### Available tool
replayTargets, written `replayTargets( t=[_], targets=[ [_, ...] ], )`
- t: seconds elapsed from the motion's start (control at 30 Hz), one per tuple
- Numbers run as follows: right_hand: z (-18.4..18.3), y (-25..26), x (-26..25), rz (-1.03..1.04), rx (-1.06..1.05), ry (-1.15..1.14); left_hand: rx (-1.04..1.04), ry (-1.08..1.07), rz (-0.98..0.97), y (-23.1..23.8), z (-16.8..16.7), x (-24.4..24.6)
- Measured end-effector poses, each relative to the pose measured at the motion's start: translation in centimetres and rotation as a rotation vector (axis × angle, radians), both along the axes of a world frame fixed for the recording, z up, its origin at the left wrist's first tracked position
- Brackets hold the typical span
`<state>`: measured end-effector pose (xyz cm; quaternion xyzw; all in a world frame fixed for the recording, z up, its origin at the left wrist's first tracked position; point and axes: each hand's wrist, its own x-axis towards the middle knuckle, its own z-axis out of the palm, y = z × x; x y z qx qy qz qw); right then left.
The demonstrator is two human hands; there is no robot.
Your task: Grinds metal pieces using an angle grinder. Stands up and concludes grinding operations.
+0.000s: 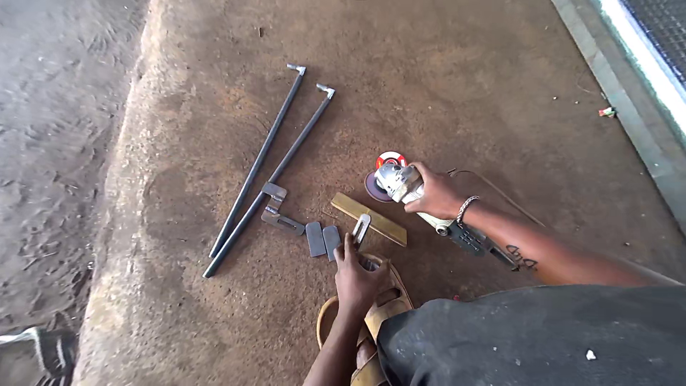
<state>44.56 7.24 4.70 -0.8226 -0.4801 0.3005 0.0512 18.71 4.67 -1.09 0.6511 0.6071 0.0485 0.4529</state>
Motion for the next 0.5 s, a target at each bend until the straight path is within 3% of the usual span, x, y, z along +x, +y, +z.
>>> replayTargets(
  t=[0.1, 0.33, 0.5],
  targets=[
    [0.1, -0.9, 1.1, -0.062, 0.030, 0.042, 0.133, 0.128, 0.095, -0.2, 0.4, 0.9],
    [0.0, -2.8, 1.9, -0.174, -0.036, 0.091, 0.149, -0.080, 0.177, 1.3, -0.9, 0.1],
    [0.2, -3.7, 2.2, -0.219, 0.008, 0.178, 0.329, -0.118, 0.150, 1.1, -0.2, 0.4]
  ],
)
